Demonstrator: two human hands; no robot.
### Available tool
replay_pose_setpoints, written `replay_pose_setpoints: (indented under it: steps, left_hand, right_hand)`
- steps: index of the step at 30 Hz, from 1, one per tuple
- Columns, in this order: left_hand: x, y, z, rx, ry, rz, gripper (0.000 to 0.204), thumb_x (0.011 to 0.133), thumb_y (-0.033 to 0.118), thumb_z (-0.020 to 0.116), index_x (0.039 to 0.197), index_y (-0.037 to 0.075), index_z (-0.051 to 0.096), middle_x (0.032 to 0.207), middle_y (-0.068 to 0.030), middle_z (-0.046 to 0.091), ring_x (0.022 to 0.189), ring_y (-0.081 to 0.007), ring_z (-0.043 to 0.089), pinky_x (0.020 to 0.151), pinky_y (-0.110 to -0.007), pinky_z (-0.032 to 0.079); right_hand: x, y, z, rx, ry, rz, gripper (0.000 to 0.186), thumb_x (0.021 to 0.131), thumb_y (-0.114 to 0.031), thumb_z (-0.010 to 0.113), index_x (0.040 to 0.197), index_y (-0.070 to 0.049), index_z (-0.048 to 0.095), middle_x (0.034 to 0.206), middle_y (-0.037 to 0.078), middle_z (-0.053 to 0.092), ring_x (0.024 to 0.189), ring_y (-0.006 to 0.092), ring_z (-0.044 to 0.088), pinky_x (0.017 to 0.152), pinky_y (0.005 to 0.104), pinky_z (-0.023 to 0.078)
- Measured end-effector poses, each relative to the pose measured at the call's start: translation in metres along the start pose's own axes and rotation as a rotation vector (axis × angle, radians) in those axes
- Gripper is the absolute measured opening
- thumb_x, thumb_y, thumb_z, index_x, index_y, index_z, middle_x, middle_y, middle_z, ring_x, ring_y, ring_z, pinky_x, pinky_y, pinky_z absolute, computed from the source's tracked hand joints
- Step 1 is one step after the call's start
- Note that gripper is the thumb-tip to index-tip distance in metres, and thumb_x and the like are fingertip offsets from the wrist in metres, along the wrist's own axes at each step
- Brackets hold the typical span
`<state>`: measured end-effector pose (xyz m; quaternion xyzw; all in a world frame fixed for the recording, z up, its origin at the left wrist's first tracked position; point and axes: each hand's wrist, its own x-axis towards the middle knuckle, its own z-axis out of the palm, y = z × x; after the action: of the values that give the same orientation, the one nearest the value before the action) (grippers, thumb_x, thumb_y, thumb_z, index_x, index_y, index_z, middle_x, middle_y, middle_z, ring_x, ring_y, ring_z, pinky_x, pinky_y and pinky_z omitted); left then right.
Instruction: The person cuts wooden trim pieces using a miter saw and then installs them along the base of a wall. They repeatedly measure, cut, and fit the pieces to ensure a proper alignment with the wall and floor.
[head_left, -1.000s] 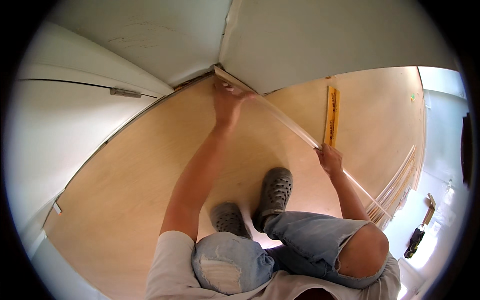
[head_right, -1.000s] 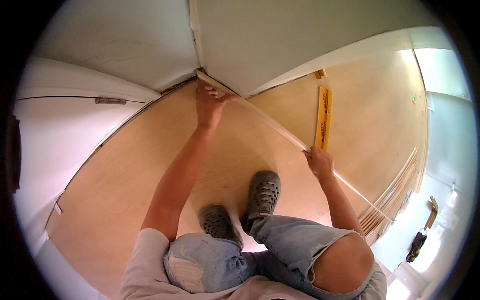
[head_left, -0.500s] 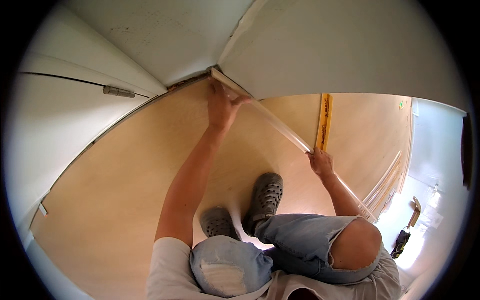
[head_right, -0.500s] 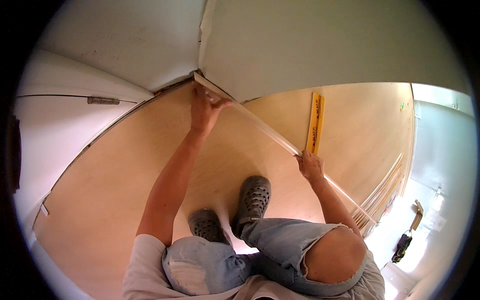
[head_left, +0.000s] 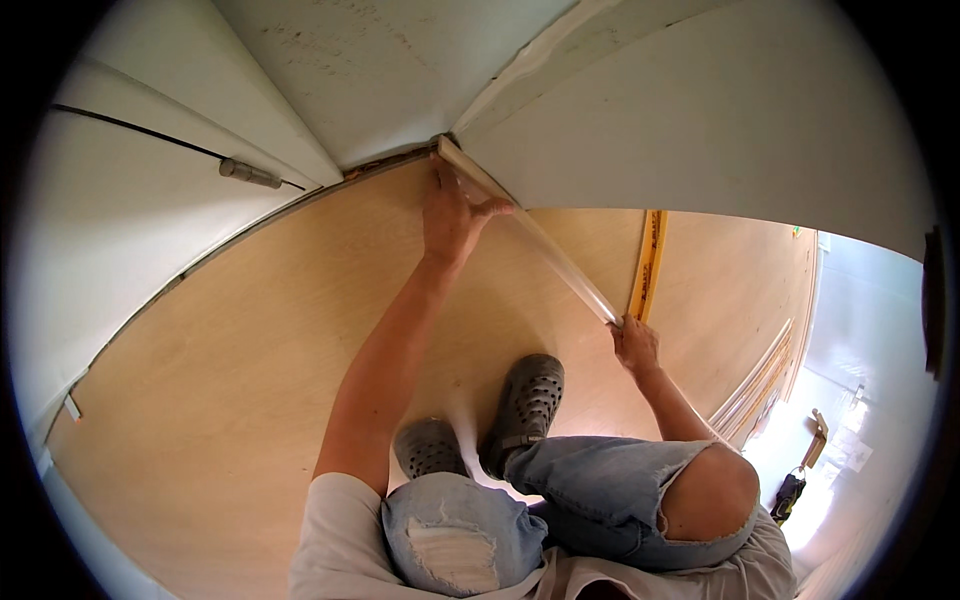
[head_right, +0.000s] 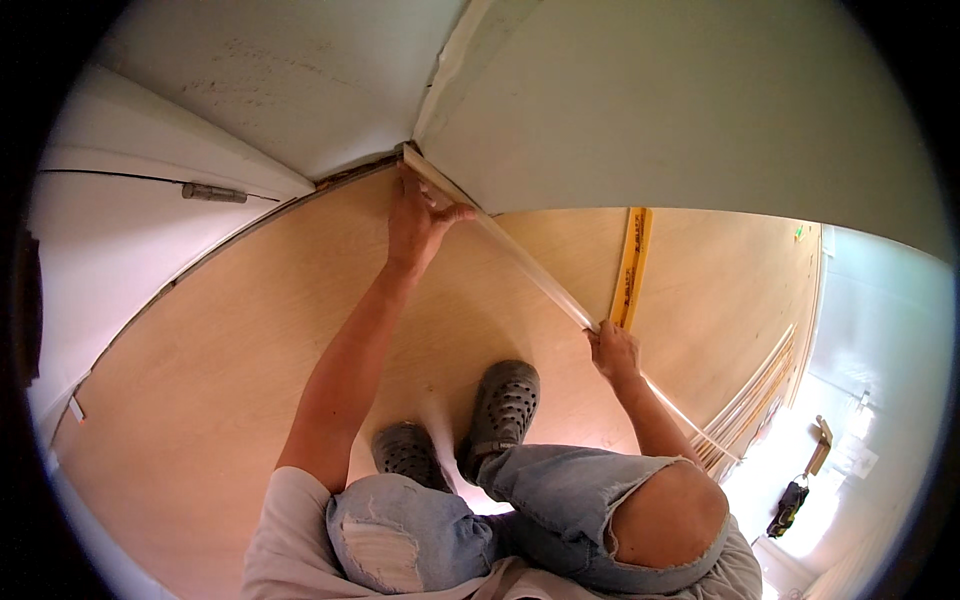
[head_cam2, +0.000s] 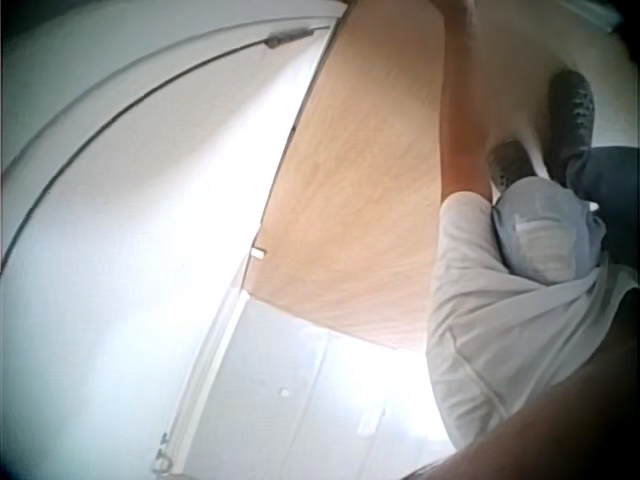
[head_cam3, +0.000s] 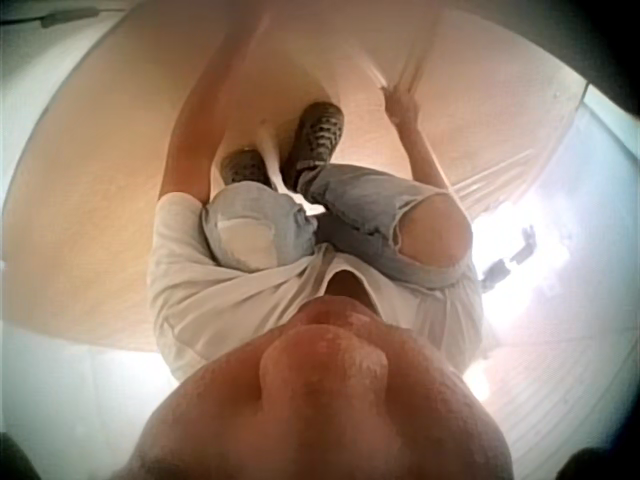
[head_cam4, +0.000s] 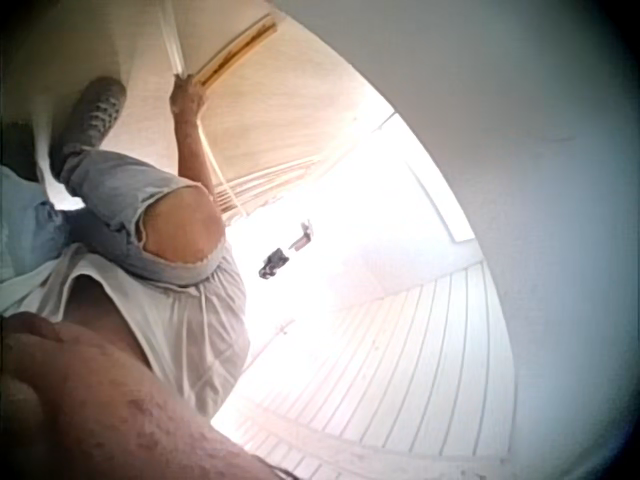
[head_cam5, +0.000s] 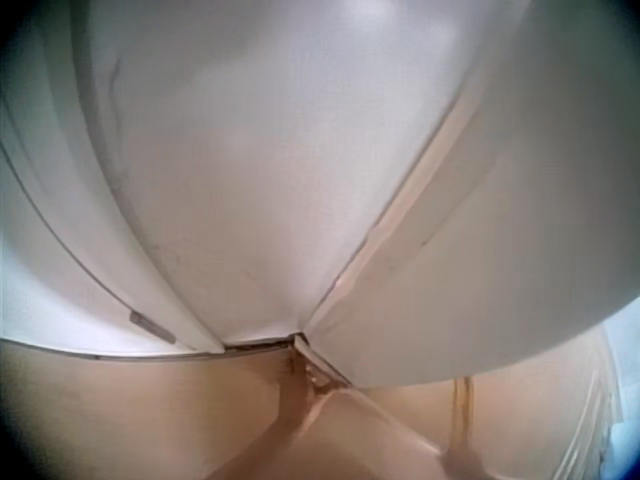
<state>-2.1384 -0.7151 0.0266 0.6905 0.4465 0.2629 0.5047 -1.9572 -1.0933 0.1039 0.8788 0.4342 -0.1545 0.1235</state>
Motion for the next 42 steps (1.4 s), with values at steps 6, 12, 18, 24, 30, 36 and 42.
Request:
replay_pose_setpoints:
  steps: [6,12,18,24,30,36,42]
  left_hand:
    - [0.0,0.006,-0.004,-0.021,0.021,-0.043,0.136,0.056,0.04,0.098,0.152,-0.014,0.019,0.121,-0.0205,0.052,0.092,-0.0281,0.06,0.081,-0.038,0.055]
    - [0.002,0.006,-0.003,-0.058,0.008,-0.075,0.131,0.054,0.04,0.099,0.152,-0.008,0.025,0.12,-0.0177,0.052,0.088,-0.0272,0.058,0.08,-0.037,0.054]
    - [0.004,0.004,-0.002,-0.011,-0.02,-0.033,0.12,0.055,0.041,0.098,0.143,-0.009,0.034,0.118,-0.0183,0.055,0.092,-0.0291,0.059,0.081,-0.04,0.054]
    - [0.005,-0.005,-0.001,-0.009,0.001,0.057,0.099,0.056,0.041,0.098,0.128,-0.005,0.049,0.107,-0.012,0.054,0.088,-0.0257,0.056,0.078,-0.039,0.053]
    - [0.004,-0.001,-0.004,0.068,0.012,0.019,0.107,0.057,0.044,0.098,0.135,-0.005,0.042,0.111,-0.0152,0.054,0.085,-0.0262,0.058,0.075,-0.039,0.055]
    - [0.008,0.019,-0.015,-0.114,-0.117,-0.105,0.131,0.053,0.043,0.096,0.147,-0.013,0.024,0.134,-0.0323,0.048,0.118,-0.0455,0.055,0.096,-0.046,0.052]
    - [0.008,0.009,-0.011,-0.107,-0.046,-0.042,0.137,0.052,0.043,0.096,0.148,-0.016,0.019,0.139,-0.0327,0.047,0.124,-0.0439,0.054,0.099,-0.043,0.052]
  right_hand:
    - [0.002,0.001,0.0,0.011,0.051,-0.052,0.032,0.098,-0.035,0.063,0.094,-0.005,0.056,0.084,0.017,0.068,0.08,0.0396,0.066,0.07,0.0511,0.05]
    - [0.001,-0.002,-0.005,0.014,0.026,-0.039,0.031,0.098,-0.034,0.063,0.096,-0.004,0.056,0.084,0.017,0.068,0.08,0.0401,0.066,0.07,0.0511,0.05]
    - [-0.002,-0.004,-0.004,0.022,0.057,-0.041,0.034,0.097,-0.037,0.064,0.091,-0.005,0.056,0.081,0.017,0.068,0.077,0.0382,0.067,0.069,0.0497,0.051]
    - [-0.008,-0.01,-0.005,0.014,0.057,-0.028,0.032,0.096,-0.035,0.066,0.09,-0.005,0.056,0.08,0.016,0.067,0.076,0.0376,0.066,0.068,0.0488,0.051]
    - [-0.006,-0.01,-0.004,0.041,0.1,-0.059,0.029,0.096,-0.032,0.067,0.09,-0.005,0.057,0.08,0.016,0.066,0.075,0.0374,0.066,0.067,0.0485,0.051]
    - [-0.001,-0.001,-0.001,0.0,0.034,-0.062,0.031,0.097,-0.034,0.065,0.092,-0.005,0.058,0.08,0.017,0.066,0.077,0.0392,0.066,0.068,0.0509,0.051]
    - [0.004,-0.008,-0.007,0.007,0.025,-0.065,0.031,0.097,-0.034,0.065,0.093,-0.004,0.057,0.081,0.017,0.067,0.077,0.0393,0.066,0.068,0.0511,0.051]
